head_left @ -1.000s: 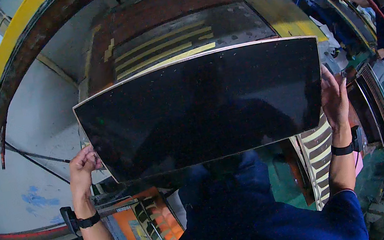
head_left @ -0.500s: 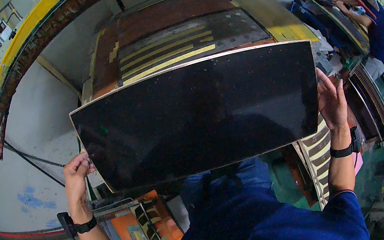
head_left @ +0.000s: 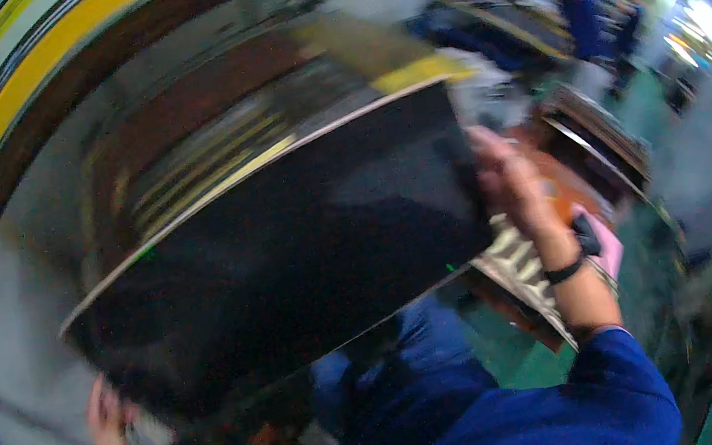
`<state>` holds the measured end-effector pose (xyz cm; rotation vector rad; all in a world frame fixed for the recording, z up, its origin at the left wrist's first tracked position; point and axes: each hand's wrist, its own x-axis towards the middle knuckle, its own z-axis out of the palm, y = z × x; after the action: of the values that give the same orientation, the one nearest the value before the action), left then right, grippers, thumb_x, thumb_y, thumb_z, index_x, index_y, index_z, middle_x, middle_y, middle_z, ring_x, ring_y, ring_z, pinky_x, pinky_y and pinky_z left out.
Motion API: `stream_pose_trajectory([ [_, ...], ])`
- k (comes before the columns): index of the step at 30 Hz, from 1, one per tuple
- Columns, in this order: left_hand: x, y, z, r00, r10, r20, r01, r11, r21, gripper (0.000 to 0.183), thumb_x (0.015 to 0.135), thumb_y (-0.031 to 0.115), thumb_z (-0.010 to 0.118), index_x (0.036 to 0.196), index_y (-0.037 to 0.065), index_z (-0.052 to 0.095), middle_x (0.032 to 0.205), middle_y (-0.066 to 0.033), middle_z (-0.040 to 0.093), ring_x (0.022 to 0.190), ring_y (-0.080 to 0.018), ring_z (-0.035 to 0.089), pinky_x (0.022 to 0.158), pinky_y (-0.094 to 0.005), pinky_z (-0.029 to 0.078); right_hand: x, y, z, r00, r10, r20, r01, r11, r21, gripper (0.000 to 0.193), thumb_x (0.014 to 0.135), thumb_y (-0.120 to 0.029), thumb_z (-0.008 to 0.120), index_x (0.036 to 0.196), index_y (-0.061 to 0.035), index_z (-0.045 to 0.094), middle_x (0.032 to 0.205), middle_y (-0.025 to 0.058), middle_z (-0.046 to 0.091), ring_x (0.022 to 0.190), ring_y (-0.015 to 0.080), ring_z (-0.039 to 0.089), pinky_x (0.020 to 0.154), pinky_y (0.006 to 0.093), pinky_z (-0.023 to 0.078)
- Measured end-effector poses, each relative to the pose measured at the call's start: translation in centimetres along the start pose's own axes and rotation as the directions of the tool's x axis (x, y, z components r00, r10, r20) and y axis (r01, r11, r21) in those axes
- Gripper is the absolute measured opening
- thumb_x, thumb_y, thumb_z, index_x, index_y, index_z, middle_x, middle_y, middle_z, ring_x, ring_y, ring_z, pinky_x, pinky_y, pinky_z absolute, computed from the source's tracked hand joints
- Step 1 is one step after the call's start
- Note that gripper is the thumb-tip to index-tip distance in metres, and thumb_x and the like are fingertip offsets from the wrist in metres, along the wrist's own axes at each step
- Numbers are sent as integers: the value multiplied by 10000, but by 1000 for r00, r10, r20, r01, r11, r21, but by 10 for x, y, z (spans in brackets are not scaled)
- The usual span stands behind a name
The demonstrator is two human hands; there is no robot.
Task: Operating a semi-automatic silk-screen printing machine to print designs on flat panels.
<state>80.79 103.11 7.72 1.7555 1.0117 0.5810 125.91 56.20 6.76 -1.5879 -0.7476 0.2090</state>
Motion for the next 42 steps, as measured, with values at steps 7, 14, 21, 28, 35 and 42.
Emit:
stream_pose_trajectory([
  [7,-3,43,30,951,180,-252,-240,943,-232,513,950,284,509,1332,-51,434,1295,-232,518,1194,-377,493,1056,-453,363,31,-22,-7,908,-392,-150,341,897,-279,432,993,-248,439,1315,37,481,1272,122,531,1196,214,478,1032,318,338],
  [14,60,-94,-57,790,613,8,-431,546,718,545,937,342,496,1343,-13,418,1355,-207,446,1217,-331,454,1060,-441,342,84,24,-10,990,-21,-140,67,939,336,605,1009,-450,300,1311,36,495,1290,140,548,1201,224,504,1055,360,349],
  [21,98,12,67,917,347,-198,-376,581,-722,633,898,172,470,1451,-36,242,1488,-153,326,1376,-256,312,1147,-397,239,160,23,-24,941,326,93,-335,856,393,562,945,-461,475,1179,38,584,1124,133,629,1023,232,599,903,349,465],
  [28,198,6,58,989,145,33,-97,798,-595,346,897,55,553,1222,-62,522,1198,-132,591,1099,-234,560,949,-323,448,269,98,-30,984,148,97,-155,985,73,310,871,-154,564,1096,43,646,1059,95,664,947,184,632,866,301,483],
  [35,270,-10,86,994,93,64,-82,985,-154,457,871,42,590,1308,15,461,1219,-125,571,1120,-242,536,958,-355,452,350,136,-36,994,-92,58,105,671,-734,441,908,-383,515,1212,-82,621,1207,122,627,1142,189,558,973,328,404],
  [42,255,-7,115,990,70,124,-54,990,-131,565,830,-3,578,1369,46,415,1330,-122,510,1153,-221,519,895,-338,477,349,149,-27,996,-87,4,70,775,-627,413,936,-326,499,1202,-31,613,1224,124,611,1141,228,557,977,333,400],
])
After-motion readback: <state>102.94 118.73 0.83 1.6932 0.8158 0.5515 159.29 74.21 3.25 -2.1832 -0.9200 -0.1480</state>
